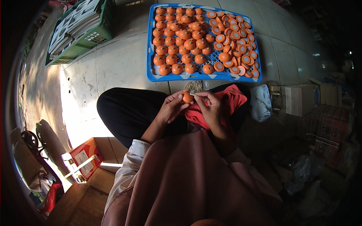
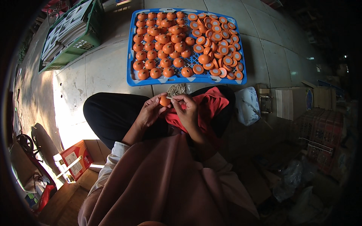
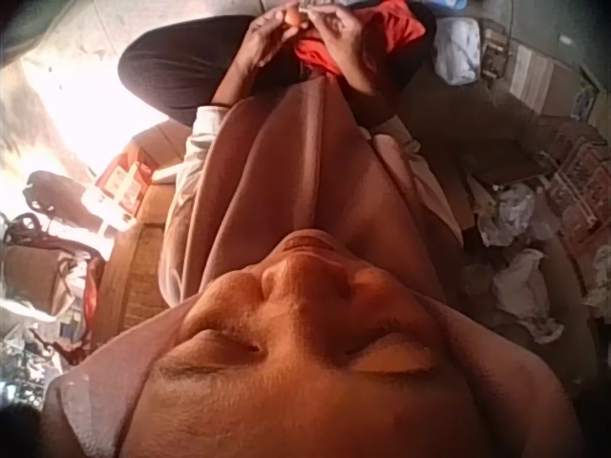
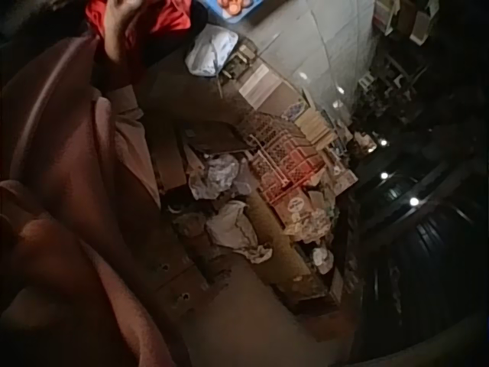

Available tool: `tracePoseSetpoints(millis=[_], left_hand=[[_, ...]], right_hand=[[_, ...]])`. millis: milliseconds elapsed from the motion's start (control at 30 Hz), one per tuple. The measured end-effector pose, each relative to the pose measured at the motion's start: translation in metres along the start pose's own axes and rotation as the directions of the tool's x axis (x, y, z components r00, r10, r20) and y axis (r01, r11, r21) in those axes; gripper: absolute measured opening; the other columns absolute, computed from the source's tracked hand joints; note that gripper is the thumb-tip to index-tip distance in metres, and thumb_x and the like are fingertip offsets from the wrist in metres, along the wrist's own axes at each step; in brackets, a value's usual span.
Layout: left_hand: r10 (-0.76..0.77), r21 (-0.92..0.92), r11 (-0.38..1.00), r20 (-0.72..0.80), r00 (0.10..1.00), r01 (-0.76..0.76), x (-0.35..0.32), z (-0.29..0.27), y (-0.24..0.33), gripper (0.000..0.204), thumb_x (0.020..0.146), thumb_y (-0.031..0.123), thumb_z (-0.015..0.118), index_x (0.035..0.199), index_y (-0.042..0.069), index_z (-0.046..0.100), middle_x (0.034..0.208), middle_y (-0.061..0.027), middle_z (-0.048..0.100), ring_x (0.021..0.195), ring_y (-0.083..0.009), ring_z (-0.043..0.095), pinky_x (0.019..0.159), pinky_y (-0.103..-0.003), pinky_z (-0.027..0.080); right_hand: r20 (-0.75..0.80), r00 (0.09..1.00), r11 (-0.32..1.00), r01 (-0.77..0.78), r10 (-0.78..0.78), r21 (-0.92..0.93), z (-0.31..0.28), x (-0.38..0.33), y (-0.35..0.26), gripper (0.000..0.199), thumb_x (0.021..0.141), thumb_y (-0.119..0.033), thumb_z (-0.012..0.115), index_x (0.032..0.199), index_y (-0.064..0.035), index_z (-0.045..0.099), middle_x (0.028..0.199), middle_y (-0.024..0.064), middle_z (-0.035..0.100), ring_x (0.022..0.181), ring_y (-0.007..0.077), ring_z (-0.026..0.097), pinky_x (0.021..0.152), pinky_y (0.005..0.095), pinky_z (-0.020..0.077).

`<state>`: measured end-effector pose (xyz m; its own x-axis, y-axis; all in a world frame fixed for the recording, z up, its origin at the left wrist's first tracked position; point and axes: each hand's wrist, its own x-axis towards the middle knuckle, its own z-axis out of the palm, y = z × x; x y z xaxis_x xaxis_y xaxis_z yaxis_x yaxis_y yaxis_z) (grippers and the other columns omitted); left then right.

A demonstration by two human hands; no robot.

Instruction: Assembling small orange plastic components and applying glue using a brush.

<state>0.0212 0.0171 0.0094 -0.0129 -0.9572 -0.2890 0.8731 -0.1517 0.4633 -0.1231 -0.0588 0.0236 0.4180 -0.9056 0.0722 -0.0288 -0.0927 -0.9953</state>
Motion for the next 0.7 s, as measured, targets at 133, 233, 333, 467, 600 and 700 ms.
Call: tracePoseSetpoints(millis=[133, 233, 333, 467, 600, 700], left_hand=[[-0.010, -0.018, 1.000, -0.006, 1.000, 0.010, 0.001, -0.001, 0.000, 0.035, 0.091, 0.023, 0.049, 0.118, 0.000, 0.050, 0.103, -0.0106, 0.059, 0.092, -0.0196, 0.060, 0.077, -0.024, 0.051], [-0.020, -0.022, 1.000, -0.018, 1.000, 0.020, 0.001, -0.002, 0.000, 0.036, 0.091, 0.023, 0.048, 0.118, 0.000, 0.050, 0.102, -0.0107, 0.060, 0.091, -0.0192, 0.061, 0.076, -0.024, 0.052], [-0.031, -0.023, 0.999, -0.031, 0.999, 0.030, 0.002, -0.003, -0.001, 0.036, 0.091, 0.024, 0.048, 0.118, 0.000, 0.050, 0.100, -0.0105, 0.060, 0.089, -0.0185, 0.061, 0.075, -0.023, 0.052], [-0.067, -0.017, 0.998, -0.093, 0.993, 0.066, 0.002, -0.004, -0.001, 0.035, 0.091, 0.024, 0.048, 0.117, 0.000, 0.051, 0.097, -0.0095, 0.061, 0.086, -0.0173, 0.062, 0.072, -0.022, 0.052], [-0.048, -0.018, 0.999, -0.049, 0.998, 0.047, 0.001, -0.004, -0.002, 0.034, 0.091, 0.023, 0.049, 0.115, 0.000, 0.053, 0.097, -0.0087, 0.061, 0.085, -0.0169, 0.062, 0.072, -0.021, 0.052], [-0.048, 0.016, 0.999, -0.050, 0.998, 0.049, 0.002, -0.005, -0.003, 0.032, 0.090, 0.022, 0.050, 0.114, 0.001, 0.054, 0.097, -0.0081, 0.061, 0.085, -0.0168, 0.062, 0.072, -0.022, 0.052]], right_hand=[[-0.010, 0.997, 0.993, 0.071, -0.072, -0.098, 0.001, 0.002, -0.010, 0.010, 0.075, -0.002, 0.065, 0.084, -0.0022, 0.060, 0.080, 0.0046, 0.061, 0.070, 0.0107, 0.055, 0.063, 0.0222, 0.0427], [0.038, 0.976, 0.927, 0.217, -0.216, -0.306, -0.001, 0.005, -0.022, 0.010, 0.073, -0.001, 0.065, 0.082, -0.0029, 0.060, 0.080, 0.0061, 0.060, 0.071, 0.0165, 0.056, 0.063, 0.0254, 0.0442], [0.140, 0.890, 0.765, 0.447, -0.435, -0.464, -0.001, 0.010, -0.032, 0.012, 0.071, 0.001, 0.064, 0.081, -0.0034, 0.059, 0.079, 0.0075, 0.059, 0.073, 0.0228, 0.056, 0.064, 0.0298, 0.0452], [0.306, 0.829, 0.616, 0.554, -0.468, -0.560, -0.002, 0.014, -0.043, 0.016, 0.069, 0.001, 0.063, 0.083, -0.0029, 0.058, 0.079, 0.0079, 0.057, 0.076, 0.0256, 0.054, 0.069, 0.0341, 0.0453], [0.497, 0.751, 0.482, 0.661, -0.435, -0.575, -0.010, 0.020, -0.052, 0.017, 0.068, 0.000, 0.062, 0.084, -0.0013, 0.057, 0.080, 0.0083, 0.056, 0.080, 0.0247, 0.054, 0.071, 0.0338, 0.0454], [0.590, 0.705, 0.523, 0.699, -0.393, -0.487, -0.016, 0.026, -0.057, 0.015, 0.068, 0.000, 0.061, 0.083, 0.0000, 0.057, 0.081, 0.0090, 0.056, 0.080, 0.0247, 0.053, 0.072, 0.0340, 0.0454]])
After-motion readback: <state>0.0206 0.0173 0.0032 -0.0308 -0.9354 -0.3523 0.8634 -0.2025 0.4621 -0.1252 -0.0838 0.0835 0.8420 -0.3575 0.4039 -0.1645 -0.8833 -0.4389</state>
